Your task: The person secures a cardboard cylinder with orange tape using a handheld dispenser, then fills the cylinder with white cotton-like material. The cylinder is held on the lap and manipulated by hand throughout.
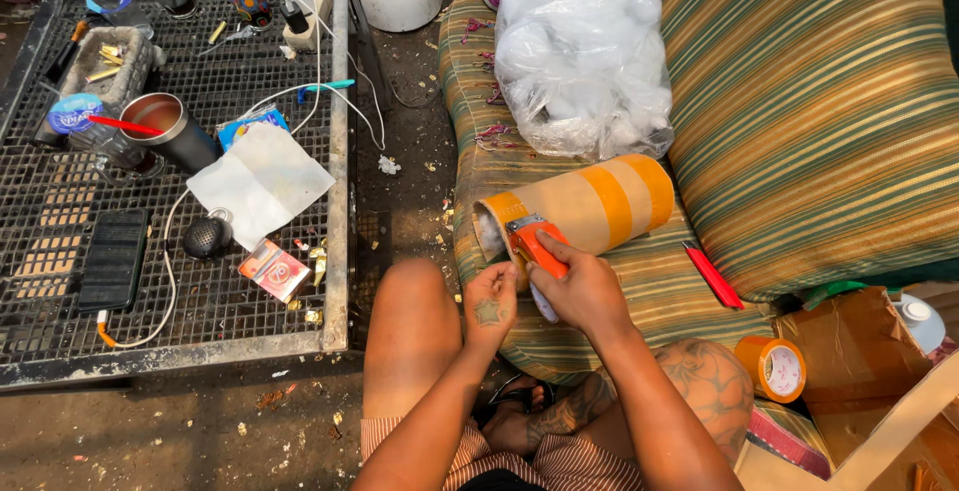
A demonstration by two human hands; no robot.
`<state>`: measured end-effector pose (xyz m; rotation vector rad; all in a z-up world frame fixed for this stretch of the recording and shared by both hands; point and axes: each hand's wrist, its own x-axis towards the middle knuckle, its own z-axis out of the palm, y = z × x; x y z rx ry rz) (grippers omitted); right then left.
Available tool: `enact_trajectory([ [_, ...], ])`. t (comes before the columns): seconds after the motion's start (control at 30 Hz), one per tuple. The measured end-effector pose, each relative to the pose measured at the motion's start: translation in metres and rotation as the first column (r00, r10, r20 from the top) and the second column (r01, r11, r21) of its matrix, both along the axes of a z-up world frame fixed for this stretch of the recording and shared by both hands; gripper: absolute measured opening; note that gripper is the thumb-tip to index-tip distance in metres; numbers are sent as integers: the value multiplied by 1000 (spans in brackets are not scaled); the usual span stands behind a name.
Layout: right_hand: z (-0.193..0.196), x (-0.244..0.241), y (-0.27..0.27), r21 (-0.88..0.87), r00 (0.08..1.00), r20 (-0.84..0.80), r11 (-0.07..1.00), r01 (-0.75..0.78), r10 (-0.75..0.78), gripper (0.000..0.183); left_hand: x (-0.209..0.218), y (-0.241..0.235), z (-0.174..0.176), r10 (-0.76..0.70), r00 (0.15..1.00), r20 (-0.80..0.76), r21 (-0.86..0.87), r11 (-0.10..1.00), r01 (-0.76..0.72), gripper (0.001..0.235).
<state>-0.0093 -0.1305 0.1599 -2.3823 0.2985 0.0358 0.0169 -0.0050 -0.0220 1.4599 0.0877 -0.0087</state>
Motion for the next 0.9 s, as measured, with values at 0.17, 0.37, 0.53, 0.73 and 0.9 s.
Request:
enact_trajectory([
  [0.17, 0, 1, 3, -4, 1000, 11, 1000, -2, 2, 56, 8, -5, -6, 77, 981, -179, 47, 996, -69, 22],
  [0.37, -2, 0, 3, 29, 999, 33, 1000, 4, -5, 57, 14, -13, 10, 196, 981, -4, 255, 949, -188, 22],
  [0.53, -14, -13, -1, 61, 996, 92, 998, 4, -10, 57, 9, -12, 20, 188, 982, 28, 350, 918, -186, 21],
  [0.73, -41, -36, -4, 88, 987, 150, 995, 35, -49, 56, 9, -12, 15, 173, 978, 117, 308, 930, -202, 21],
  [0.9, -58, -56, -9, 57, 977, 211, 998, 24, -36, 55, 12, -14, 4, 131, 991, 23, 285, 949, -133, 21],
])
